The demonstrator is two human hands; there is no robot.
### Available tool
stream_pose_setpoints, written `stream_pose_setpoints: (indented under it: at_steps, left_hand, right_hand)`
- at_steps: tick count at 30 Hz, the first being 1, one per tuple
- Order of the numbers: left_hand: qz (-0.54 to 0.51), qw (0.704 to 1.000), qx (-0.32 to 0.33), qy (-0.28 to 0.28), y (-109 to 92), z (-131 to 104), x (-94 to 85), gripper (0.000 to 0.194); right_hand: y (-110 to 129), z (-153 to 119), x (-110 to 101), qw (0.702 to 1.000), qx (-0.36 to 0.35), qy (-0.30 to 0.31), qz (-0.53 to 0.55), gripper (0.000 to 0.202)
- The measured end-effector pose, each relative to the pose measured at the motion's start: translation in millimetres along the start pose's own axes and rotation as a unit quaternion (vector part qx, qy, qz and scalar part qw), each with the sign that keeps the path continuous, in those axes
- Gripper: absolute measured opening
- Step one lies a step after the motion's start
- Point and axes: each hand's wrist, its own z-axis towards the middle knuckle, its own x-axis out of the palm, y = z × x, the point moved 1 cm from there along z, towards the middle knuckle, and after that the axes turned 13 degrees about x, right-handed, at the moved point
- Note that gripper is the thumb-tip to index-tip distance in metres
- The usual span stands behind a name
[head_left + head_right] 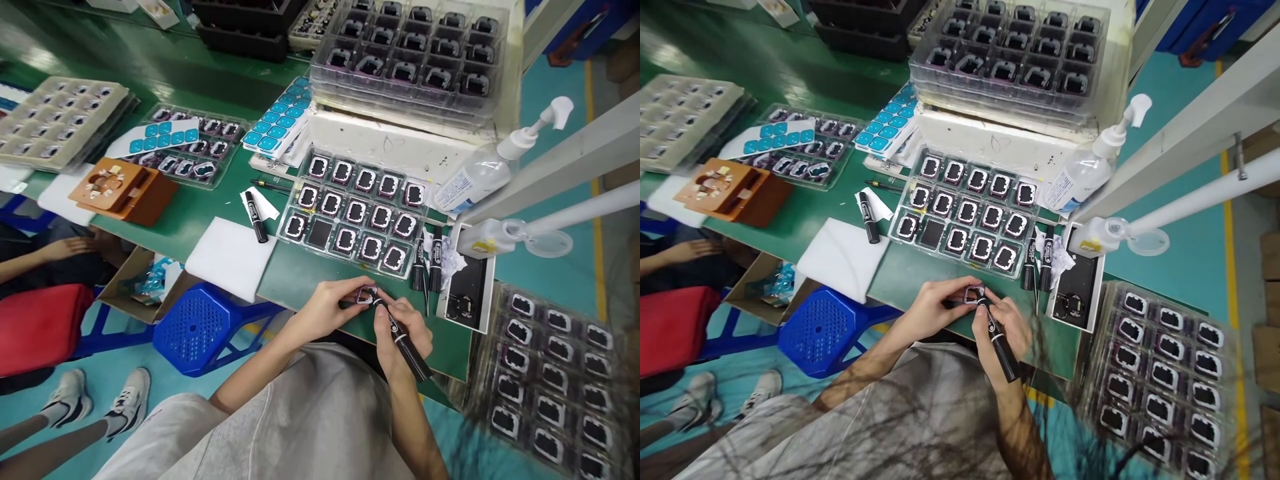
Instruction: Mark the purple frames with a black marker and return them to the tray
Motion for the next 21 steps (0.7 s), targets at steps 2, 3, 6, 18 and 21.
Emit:
stream_pose_setpoints:
  at_steps: [2, 3, 6, 18, 21]
  left_hand:
    - [0.001, 1.000, 0.003, 0.001, -1.1, 0.3, -0.1, 0.043]
    - [0.001, 1.000, 0.005, 0.000, -1.4, 0.3, -0.1, 0.043]
    - [0.006, 1.000, 0.010, -0.001, -1.1, 0.1, 0.3, 0.043]
    - [0.045, 0.998, 0.031, 0.007, 0.6, -0.5, -0.1, 0.043]
    - [0.062, 0.998, 0.027, 0.016, 0.2, -1.8, 0.0, 0.042]
  right_hand:
    - [-0.7, -1.2, -0.2, 1.000, 0.003, -0.003, -0.008, 0.028]
    - [-1.0, -1.7, -0.3, 1.000, 0.004, -0.004, -0.011, 0.027]
    - [-1.6, -2.4, -0.3, 1.000, 0.004, -0.005, -0.022, 0.026]
    - [3.7, -0.1, -1.4, 1.000, 0.006, -0.011, -0.027, 0.023]
    - [3.6, 0.3, -1.1, 1.000, 0.004, -0.012, -0.026, 0.024]
